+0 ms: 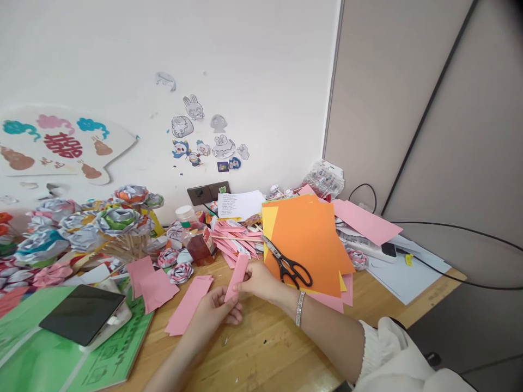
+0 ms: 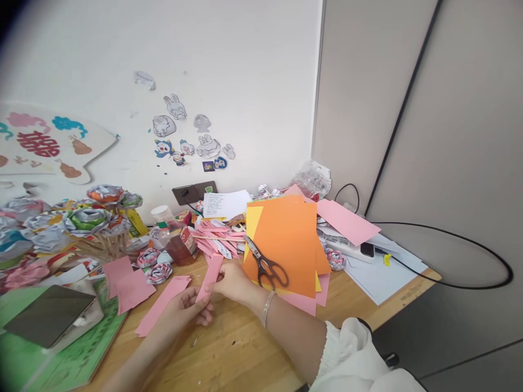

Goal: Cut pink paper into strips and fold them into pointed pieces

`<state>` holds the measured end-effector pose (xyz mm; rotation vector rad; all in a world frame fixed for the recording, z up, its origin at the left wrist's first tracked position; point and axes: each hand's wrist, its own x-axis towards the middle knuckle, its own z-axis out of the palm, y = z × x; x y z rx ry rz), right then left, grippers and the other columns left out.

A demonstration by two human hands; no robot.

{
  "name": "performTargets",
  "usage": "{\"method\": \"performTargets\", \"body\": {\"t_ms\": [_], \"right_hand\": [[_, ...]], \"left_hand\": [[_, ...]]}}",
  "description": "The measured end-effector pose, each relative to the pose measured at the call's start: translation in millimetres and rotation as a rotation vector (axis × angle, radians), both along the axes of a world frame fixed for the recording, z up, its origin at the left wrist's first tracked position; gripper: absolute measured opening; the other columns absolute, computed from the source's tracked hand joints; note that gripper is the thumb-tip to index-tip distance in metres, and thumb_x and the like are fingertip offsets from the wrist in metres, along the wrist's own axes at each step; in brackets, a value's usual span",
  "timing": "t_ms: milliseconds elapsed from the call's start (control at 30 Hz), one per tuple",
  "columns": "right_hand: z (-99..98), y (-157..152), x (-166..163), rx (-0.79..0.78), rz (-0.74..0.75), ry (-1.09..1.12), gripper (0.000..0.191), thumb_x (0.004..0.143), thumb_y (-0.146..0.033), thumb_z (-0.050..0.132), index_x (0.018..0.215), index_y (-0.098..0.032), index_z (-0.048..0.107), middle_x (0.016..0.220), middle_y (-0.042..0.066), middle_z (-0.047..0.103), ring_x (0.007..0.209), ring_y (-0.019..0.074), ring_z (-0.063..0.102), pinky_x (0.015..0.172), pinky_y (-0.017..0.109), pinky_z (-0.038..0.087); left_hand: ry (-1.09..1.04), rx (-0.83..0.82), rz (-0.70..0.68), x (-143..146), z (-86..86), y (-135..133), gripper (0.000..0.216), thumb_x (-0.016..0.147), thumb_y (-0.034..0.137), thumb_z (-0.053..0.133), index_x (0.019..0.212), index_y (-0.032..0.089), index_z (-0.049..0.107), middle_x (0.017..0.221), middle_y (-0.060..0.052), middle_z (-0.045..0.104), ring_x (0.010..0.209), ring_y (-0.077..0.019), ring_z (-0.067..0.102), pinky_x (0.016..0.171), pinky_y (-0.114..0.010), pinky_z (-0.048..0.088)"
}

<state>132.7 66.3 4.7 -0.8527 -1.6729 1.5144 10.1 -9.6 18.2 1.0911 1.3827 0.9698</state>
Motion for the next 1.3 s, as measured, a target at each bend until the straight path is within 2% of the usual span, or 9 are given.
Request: {"method": "performTargets", "body": {"t_ms": [100,233,333,433,633,833,1033,1167,1300], "right_hand": [[4.0,1,4,-0.050,0.048,0.012,0.010,0.057,-0.010,0.066,0.061,-0.011,0.057,0.056,-0.003,0.054,0.051,0.0079,0.048,0.047,0.018,0.036],[8.4,4,11,-0.205,0.161,0.011,0.014,0.062,-0.021,0.067,0.061,-0.010,0.058,0.054,-0.001,0.056,0.048,0.0087,0.052,0.050,0.021,0.042],[5.1,4,10,-0.159,0.159,-0.009,0.017,0.060,-0.022,0.070,0.061,-0.011,0.057,0.051,-0.002,0.055,0.044,0.0080,0.051,0.045,0.020,0.041],[0.4,4,6,-0.103,0.131,-0.037,0.013,0.062,-0.017,0.068,0.061,-0.012,0.056,0.051,-0.003,0.055,0.042,0.0075,0.050,0.041,0.018,0.039],[4.0,4,12,-0.175,0.164,-0.058,0.012,0.070,-0.020,0.060,0.063,-0.012,0.055,0.049,-0.001,0.056,0.045,0.0092,0.054,0.044,0.018,0.042],[-1.5,5,7,-0.111,0.182,-0.136,0.012,0.071,-0.016,0.057,0.061,-0.013,0.053,0.046,-0.003,0.054,0.041,0.0084,0.052,0.042,0.018,0.041],[6.5,6,15,-0.063,0.292,-0.125,0.028,0.083,-0.032,0.044,0.062,-0.014,0.048,0.043,-0.003,0.050,0.038,0.0076,0.048,0.041,0.017,0.037],[2.6,6,14,0.119,0.178,-0.294,0.040,0.085,-0.036,0.042,0.051,-0.015,0.045,0.038,-0.004,0.042,0.038,0.0070,0.041,0.045,0.019,0.033],[-3.4,5,9,0.229,0.141,-0.357,0.042,0.085,-0.041,0.042,0.052,-0.015,0.046,0.043,-0.003,0.044,0.043,0.0079,0.042,0.046,0.020,0.030]], "left_hand": [[0.020,0.038,-0.022,1,-0.3,-1,0.039,0.060,0.051,0.065,0.065,0.017,0.046,0.054,0.003,0.062,0.044,-0.0118,0.058,0.046,-0.024,0.045],[0.046,0.006,-0.062,1,1.8,-3,0.039,0.061,0.051,0.064,0.064,0.018,0.043,0.053,0.003,0.062,0.042,-0.0107,0.057,0.043,-0.022,0.042],[0.041,-0.061,-0.139,0,1.8,-3,0.042,0.058,0.053,0.064,0.071,0.017,0.047,0.053,0.003,0.062,0.041,-0.0118,0.058,0.041,-0.022,0.041],[0.048,-0.050,-0.134,-1,1.3,-2,0.042,0.061,0.054,0.062,0.074,0.016,0.049,0.053,0.003,0.062,0.042,-0.0113,0.058,0.042,-0.022,0.042],[0.075,-0.021,-0.115,2,5.4,-4,0.038,0.063,0.052,0.061,0.067,0.018,0.043,0.050,0.003,0.061,0.038,-0.0107,0.056,0.038,-0.020,0.038],[0.056,-0.065,-0.176,3,0.1,-4,0.042,0.066,0.056,0.056,0.076,0.017,0.046,0.049,0.002,0.062,0.038,-0.0110,0.057,0.038,-0.019,0.039],[0.084,-0.028,-0.168,3,3.2,-6,0.039,0.068,0.055,0.054,0.072,0.018,0.045,0.044,0.005,0.057,0.032,-0.0100,0.051,0.032,-0.018,0.032],[0.084,-0.036,-0.203,6,7.5,-8,0.038,0.070,0.055,0.051,0.070,0.017,0.046,0.046,0.003,0.059,0.035,-0.0104,0.053,0.035,-0.019,0.033],[0.118,0.036,-0.113,7,7.1,-9,0.040,0.073,0.055,0.047,0.059,0.018,0.044,0.038,0.006,0.051,0.030,-0.0070,0.045,0.035,-0.018,0.027]]}}
